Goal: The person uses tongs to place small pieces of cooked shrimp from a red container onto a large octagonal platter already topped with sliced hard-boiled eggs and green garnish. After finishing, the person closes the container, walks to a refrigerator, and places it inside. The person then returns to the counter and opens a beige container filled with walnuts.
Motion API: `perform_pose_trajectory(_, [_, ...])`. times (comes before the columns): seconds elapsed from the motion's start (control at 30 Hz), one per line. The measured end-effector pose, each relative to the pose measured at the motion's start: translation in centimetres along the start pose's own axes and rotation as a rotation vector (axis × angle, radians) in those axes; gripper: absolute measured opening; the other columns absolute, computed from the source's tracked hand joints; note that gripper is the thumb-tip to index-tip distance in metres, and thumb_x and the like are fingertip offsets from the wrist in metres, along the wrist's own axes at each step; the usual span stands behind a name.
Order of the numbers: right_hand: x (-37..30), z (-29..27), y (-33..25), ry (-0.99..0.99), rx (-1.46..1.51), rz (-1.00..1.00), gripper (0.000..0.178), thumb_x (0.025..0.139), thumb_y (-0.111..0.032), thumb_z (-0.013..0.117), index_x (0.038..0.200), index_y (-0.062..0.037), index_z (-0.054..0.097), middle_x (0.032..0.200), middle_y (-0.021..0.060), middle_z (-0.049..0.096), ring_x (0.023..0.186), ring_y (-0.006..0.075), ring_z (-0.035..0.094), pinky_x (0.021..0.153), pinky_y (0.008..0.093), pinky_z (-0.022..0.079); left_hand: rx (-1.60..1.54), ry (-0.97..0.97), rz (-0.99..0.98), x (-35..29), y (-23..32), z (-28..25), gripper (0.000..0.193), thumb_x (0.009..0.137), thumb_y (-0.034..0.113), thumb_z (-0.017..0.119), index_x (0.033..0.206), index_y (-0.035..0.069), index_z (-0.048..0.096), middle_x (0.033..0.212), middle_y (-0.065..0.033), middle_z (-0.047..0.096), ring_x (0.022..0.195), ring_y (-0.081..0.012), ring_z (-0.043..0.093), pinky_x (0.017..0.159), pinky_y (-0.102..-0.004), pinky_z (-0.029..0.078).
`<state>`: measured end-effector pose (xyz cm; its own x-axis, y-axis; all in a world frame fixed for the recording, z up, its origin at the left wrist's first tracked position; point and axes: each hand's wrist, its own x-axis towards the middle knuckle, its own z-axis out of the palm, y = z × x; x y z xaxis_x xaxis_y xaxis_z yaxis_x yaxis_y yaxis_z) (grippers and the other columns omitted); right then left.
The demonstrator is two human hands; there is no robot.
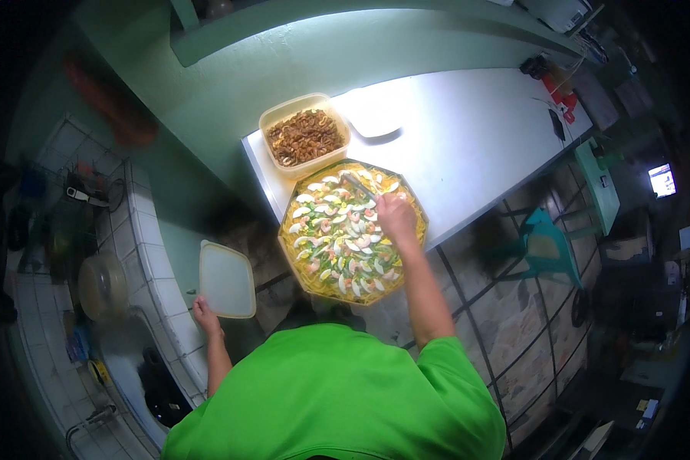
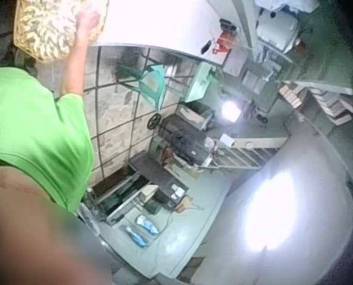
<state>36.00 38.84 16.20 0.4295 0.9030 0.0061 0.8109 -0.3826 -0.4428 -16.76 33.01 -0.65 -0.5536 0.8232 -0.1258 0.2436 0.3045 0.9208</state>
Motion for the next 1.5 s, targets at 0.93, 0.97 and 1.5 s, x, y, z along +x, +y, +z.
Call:
perform_pose_trajectory(0.93, [15.9,-3.7,-10.2,-0.188,-0.547,-0.155,0.026,0.094,-0.034,0.057,0.1,-0.0127,0.071,0.094,0.0114,0.071,0.092,0.0314,0.068,0.081,0.0462,0.052,-0.012,-0.079,-0.101,5.8,1.4,1.7,0.036,0.103,0.032,0.049,0.116,-0.001,0.057,0.11,-0.0096,0.061,0.102,-0.0195,0.056,0.094,-0.033,0.043])
perform_pose_trajectory(0.97, [15.6,-4.2,-10.0,-0.175,-0.506,-0.15,0.025,0.094,-0.033,0.056,0.1,-0.0135,0.071,0.092,0.0122,0.071,0.091,0.0313,0.068,0.081,0.0454,0.052,-0.011,-0.088,-0.111,6.0,1.5,1.9,0.036,0.103,0.032,0.049,0.116,-0.001,0.057,0.109,-0.0096,0.061,0.102,-0.0195,0.056,0.094,-0.033,0.043])
perform_pose_trajectory(1.5, [0.5,-3.1,-6.2,-0.297,-0.243,-0.258,0.031,0.096,-0.034,0.058,0.083,-0.0083,0.069,0.075,0.0078,0.067,0.064,0.021,0.062,0.063,0.036,0.051,-0.092,-0.107,-0.032,4.8,1.0,2.7,0.03,0.102,0.029,0.05,0.111,0.002,0.059,0.104,-0.0053,0.061,0.097,-0.0147,0.055,0.09,-0.0306,0.044])
